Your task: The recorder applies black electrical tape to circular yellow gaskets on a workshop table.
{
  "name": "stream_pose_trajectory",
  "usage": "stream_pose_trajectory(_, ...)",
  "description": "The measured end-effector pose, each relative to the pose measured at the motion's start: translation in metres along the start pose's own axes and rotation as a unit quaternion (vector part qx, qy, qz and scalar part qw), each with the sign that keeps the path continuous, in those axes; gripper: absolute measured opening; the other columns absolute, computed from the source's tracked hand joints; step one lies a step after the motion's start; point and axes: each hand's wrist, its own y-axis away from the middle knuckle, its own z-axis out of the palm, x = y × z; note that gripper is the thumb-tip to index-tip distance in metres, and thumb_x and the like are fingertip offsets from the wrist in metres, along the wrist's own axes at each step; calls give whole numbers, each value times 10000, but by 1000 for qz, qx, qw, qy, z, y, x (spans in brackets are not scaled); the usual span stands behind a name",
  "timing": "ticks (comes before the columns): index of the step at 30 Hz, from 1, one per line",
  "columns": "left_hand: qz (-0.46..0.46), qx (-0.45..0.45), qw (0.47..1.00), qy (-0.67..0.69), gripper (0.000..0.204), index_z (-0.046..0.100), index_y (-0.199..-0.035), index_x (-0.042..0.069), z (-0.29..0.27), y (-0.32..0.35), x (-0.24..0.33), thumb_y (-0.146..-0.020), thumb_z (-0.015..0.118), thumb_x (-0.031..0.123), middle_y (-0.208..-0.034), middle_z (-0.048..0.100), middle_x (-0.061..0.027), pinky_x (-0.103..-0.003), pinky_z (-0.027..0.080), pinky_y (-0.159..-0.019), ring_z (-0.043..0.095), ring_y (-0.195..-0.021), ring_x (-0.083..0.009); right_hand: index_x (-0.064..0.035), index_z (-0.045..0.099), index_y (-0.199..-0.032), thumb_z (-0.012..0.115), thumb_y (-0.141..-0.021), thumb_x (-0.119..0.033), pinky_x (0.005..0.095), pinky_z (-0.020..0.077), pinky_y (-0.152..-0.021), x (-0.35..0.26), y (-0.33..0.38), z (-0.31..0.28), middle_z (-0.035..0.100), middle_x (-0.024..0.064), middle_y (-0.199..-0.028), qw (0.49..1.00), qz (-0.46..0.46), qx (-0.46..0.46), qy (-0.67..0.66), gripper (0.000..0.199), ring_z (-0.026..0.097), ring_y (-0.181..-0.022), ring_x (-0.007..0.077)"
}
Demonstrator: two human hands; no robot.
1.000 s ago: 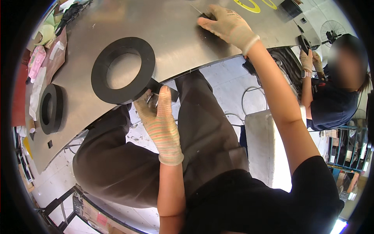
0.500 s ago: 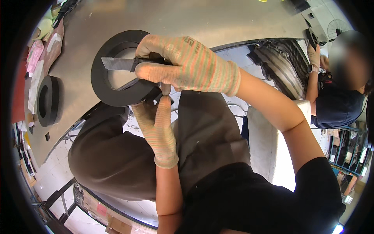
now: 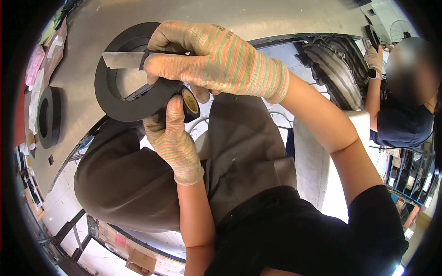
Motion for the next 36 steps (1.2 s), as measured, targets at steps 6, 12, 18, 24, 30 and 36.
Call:
stream_pose_trajectory(6,6,-51,999,16,477,567,-1318,17,-9,1,-4,-895,766,114,-1264,610,-68,-318,482,-940,571,-1109,-152,-27,636,-1079,647,-937,-368,240,483,-499,-6,7,-1,683,31,-831,997,39,-7,-65,370,642,-584,110)
stream_pose_trajectory(12,-17,-55,998,21,623,496,-1378,35,-20,-2,-6,-833,797,6,-1310,557,-65,-332,470,-952,539,-1146,-177,6,624,-1098,638,-960,-355,217,477,-482,-10,38,-16,702,75,-788,981,-47,33,-185,386,663,-577,101)
stream_pose_trajectory(18,-6,-58,998,-36,612,534,-1257,75,-20,-6,-5,-746,855,-27,-1113,602,-34,-344,478,-907,560,-955,-149,-10,636,-982,655,-948,-366,230,407,-421,-21,80,-8,610,46,-605,954,250,-77,-145,358,564,-483,88)
stream_pose_trajectory(24,21,-89,985,-148,574,569,-1188,59,-36,-24,-6,-712,888,24,-1041,617,-31,-327,506,-839,585,-861,-154,-2,647,-939,676,-921,-378,255,408,-422,-8,77,4,590,55,-582,936,311,-52,-155,378,522,-452,108)
stream_pose_trajectory(30,-26,-100,984,-145,507,600,-1130,53,-36,-27,0,-719,897,53,-1020,630,-33,-338,545,-817,607,-892,-151,10,649,-923,668,-919,-363,265,428,-427,10,77,7,630,71,-611,951,255,-46,-172,374,539,-455,114)
stream_pose_trajectory(36,5,-85,982,-170,465,605,-1111,55,-36,-25,-3,-742,887,57,-1019,631,-38,-319,550,-787,608,-893,-148,18,645,-904,656,-920,-364,269,446,-450,10,75,13,638,76,-621,946,274,-24,-171,383,549,-474,114)
